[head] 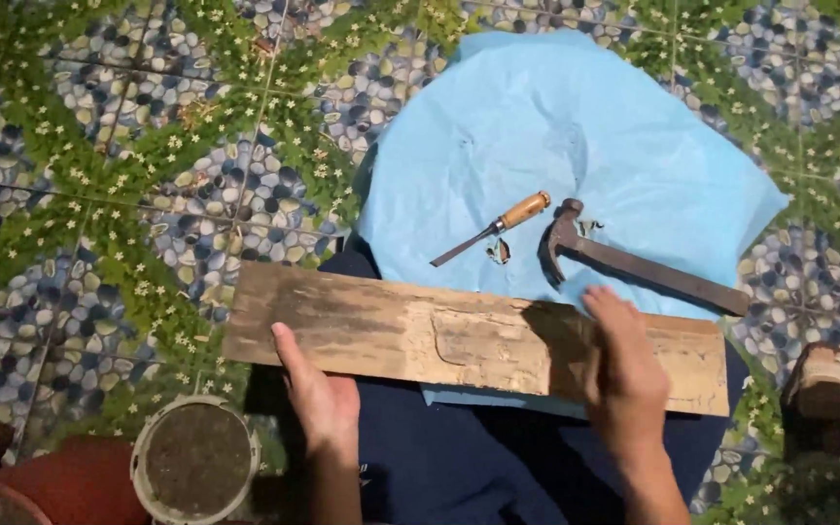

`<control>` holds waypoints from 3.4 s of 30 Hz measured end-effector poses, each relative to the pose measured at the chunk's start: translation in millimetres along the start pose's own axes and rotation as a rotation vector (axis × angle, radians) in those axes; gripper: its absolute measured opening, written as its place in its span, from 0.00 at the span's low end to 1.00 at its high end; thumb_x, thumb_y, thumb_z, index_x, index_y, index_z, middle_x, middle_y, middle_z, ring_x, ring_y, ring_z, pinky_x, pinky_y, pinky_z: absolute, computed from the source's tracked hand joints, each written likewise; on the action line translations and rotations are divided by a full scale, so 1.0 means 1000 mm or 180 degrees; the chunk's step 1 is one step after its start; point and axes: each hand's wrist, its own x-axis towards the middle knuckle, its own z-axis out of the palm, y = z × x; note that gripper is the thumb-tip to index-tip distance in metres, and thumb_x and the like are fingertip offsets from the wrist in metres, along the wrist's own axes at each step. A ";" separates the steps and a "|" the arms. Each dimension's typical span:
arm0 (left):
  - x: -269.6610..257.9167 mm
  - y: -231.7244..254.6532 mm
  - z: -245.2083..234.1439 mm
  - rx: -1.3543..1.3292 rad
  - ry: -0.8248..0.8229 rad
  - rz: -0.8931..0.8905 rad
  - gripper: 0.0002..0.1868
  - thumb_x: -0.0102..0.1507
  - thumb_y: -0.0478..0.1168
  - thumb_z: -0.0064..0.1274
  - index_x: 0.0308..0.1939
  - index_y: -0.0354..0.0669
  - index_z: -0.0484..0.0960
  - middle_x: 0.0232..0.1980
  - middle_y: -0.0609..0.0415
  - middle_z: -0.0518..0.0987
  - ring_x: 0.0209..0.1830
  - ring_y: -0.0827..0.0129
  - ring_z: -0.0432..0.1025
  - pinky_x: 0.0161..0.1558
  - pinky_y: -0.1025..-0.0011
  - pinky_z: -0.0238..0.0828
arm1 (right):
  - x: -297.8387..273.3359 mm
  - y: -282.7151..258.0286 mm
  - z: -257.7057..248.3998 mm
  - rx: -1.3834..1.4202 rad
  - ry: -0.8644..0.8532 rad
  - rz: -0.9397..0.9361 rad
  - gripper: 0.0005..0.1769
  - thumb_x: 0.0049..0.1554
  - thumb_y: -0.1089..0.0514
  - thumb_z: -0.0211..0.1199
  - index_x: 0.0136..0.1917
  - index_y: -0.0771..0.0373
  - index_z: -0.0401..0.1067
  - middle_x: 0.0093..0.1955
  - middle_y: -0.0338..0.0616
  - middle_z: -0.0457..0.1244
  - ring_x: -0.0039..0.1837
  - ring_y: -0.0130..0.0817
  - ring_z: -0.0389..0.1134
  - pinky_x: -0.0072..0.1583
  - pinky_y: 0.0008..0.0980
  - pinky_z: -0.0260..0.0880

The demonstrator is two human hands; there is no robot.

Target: The person sands a piece of wood with a small piece of sandpaper. They repeatedly rub the sandpaper against the carved and flat surfaces of the wood by hand.

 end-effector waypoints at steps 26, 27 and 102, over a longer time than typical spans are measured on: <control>-0.010 0.006 0.006 0.0204 0.0132 -0.0147 0.46 0.55 0.64 0.47 0.76 0.53 0.66 0.72 0.53 0.74 0.70 0.63 0.70 0.70 0.61 0.69 | -0.023 -0.034 0.056 0.0382 -0.0520 -0.0267 0.29 0.59 0.69 0.61 0.73 0.65 0.64 0.76 0.53 0.60 0.78 0.52 0.60 0.79 0.57 0.53; -0.009 0.007 0.005 0.0165 0.0095 -0.0177 0.47 0.54 0.64 0.48 0.77 0.54 0.64 0.73 0.52 0.73 0.71 0.61 0.70 0.70 0.59 0.69 | -0.022 -0.028 0.049 0.0393 -0.0558 -0.0209 0.28 0.58 0.69 0.62 0.72 0.64 0.66 0.75 0.52 0.61 0.77 0.52 0.62 0.79 0.58 0.53; 0.008 -0.008 -0.007 0.0176 -0.0001 0.0024 0.43 0.56 0.66 0.48 0.71 0.50 0.71 0.71 0.55 0.76 0.69 0.65 0.72 0.68 0.63 0.71 | -0.089 -0.023 -0.009 0.0461 -0.0549 0.0276 0.43 0.46 0.77 0.45 0.74 0.60 0.64 0.75 0.50 0.61 0.77 0.48 0.63 0.80 0.45 0.55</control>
